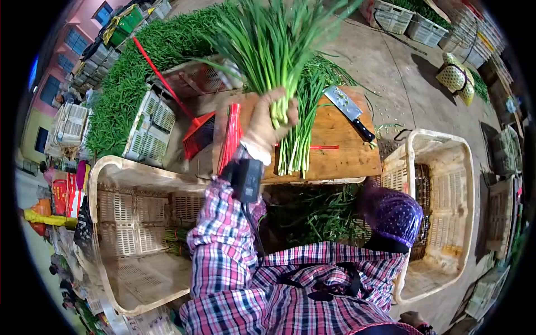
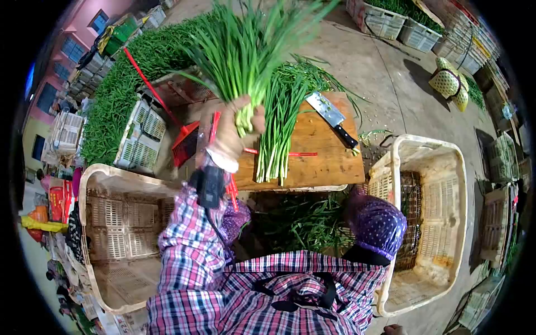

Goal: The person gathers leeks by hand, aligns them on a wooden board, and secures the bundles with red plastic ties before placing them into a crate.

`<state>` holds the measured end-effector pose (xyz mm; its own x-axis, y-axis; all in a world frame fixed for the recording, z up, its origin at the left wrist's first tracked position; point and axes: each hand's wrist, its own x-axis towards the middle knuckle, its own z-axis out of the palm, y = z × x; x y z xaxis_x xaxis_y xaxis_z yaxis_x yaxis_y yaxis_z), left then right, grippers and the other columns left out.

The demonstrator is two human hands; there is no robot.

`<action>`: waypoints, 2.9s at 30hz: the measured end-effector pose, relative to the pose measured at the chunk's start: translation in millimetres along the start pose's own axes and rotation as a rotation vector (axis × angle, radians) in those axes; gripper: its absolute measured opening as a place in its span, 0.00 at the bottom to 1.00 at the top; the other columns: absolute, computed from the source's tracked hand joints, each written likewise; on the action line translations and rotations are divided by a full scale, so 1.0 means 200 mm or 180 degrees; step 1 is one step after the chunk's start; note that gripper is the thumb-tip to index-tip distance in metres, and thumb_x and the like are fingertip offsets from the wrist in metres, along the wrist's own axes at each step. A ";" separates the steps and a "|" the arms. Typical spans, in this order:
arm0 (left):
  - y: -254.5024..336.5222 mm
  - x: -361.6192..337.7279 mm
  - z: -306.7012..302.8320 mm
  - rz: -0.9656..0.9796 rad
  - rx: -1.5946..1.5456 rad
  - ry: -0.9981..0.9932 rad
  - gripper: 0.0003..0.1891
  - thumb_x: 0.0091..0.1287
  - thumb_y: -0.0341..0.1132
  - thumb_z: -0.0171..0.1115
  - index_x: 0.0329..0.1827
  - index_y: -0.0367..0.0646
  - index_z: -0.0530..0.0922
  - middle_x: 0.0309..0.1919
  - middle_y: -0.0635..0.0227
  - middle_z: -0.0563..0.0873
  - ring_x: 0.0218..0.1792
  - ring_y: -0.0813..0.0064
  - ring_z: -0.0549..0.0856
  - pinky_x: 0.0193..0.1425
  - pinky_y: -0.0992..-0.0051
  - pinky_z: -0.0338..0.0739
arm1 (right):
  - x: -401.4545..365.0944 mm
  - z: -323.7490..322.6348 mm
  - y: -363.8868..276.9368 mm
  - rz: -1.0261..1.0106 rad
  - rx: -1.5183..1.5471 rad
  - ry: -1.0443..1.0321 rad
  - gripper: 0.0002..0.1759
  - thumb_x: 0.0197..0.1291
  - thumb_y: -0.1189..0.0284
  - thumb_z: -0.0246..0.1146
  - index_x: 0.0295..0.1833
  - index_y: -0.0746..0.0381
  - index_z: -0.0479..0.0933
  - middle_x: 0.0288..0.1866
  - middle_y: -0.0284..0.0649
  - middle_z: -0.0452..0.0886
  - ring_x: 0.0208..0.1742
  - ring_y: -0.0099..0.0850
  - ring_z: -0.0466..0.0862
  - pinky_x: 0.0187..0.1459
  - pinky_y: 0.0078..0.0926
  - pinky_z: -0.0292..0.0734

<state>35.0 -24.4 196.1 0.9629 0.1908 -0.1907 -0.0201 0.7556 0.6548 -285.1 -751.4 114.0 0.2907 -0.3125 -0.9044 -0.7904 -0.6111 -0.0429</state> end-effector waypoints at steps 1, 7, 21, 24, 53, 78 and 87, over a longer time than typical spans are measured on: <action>-0.13 -0.01 -0.11 -0.0305 -0.0020 0.0288 0.18 0.59 0.42 0.65 0.43 0.37 0.73 0.28 0.65 0.80 0.21 0.78 0.79 0.22 0.80 0.78 | 0.02 -0.03 0.04 -0.0110 0.0181 -0.0117 0.16 0.59 0.66 0.64 0.44 0.69 0.80 0.35 0.47 0.85 0.36 0.32 0.85 0.40 0.29 0.81; -0.63 -0.10 -0.58 -0.1186 -0.0982 0.0764 0.15 0.58 0.40 0.65 0.40 0.38 0.77 0.28 0.64 0.82 0.21 0.73 0.80 0.22 0.74 0.78 | -0.49 -0.18 -0.87 -0.0590 -0.0032 -0.0664 0.14 0.61 0.69 0.62 0.43 0.71 0.79 0.33 0.47 0.85 0.34 0.32 0.85 0.36 0.30 0.82; -0.65 -0.10 -0.65 -0.1696 -0.0929 0.0250 0.13 0.66 0.39 0.56 0.43 0.37 0.76 0.29 0.60 0.84 0.25 0.68 0.84 0.31 0.65 0.82 | -0.59 0.86 -3.32 -0.6332 -0.2748 -0.0194 0.13 0.58 0.66 0.61 0.49 0.54 0.79 0.48 0.42 0.80 0.48 0.46 0.80 0.48 0.37 0.76; -0.60 -0.11 -0.66 -0.1898 -0.0427 0.0341 0.14 0.66 0.40 0.55 0.44 0.37 0.76 0.30 0.60 0.84 0.30 0.69 0.84 0.35 0.67 0.82 | -0.40 1.15 -3.61 -0.7092 -0.2904 -0.0067 0.13 0.57 0.62 0.62 0.47 0.51 0.80 0.50 0.35 0.80 0.56 0.39 0.77 0.57 0.39 0.68; -0.54 0.17 -0.99 -0.0081 0.4321 -0.0071 0.22 0.69 0.48 0.45 0.48 0.36 0.75 0.44 0.44 0.81 0.50 0.47 0.78 0.55 0.59 0.71 | -0.46 1.17 -3.33 -0.7303 -0.2019 -0.0022 0.15 0.56 0.59 0.59 0.46 0.54 0.78 0.41 0.40 0.81 0.44 0.43 0.80 0.47 0.41 0.75; -0.09 -0.08 -1.07 -0.1425 0.3327 0.1188 0.19 0.68 0.52 0.50 0.42 0.43 0.75 0.24 0.75 0.75 0.18 0.85 0.70 0.18 0.83 0.63 | -0.29 0.16 -1.97 -0.5011 0.1031 -0.0730 0.18 0.61 0.66 0.62 0.54 0.61 0.77 0.44 0.41 0.83 0.46 0.31 0.81 0.49 0.27 0.76; -0.41 -0.10 0.19 0.1172 0.5118 -0.0975 0.12 0.73 0.39 0.45 0.30 0.46 0.68 0.20 0.78 0.62 0.21 0.86 0.64 0.26 0.81 0.63 | 0.69 -0.51 -1.13 -0.1626 0.3288 0.1192 0.14 0.60 0.69 0.64 0.47 0.67 0.77 0.35 0.35 0.81 0.34 0.24 0.80 0.41 0.19 0.78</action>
<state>27.3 -113.7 174.5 0.9870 -0.0675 0.1457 -0.1509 -0.7007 0.6973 -11.7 -731.2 42.0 0.6979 -0.5002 -0.5126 -0.5471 0.0895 -0.8322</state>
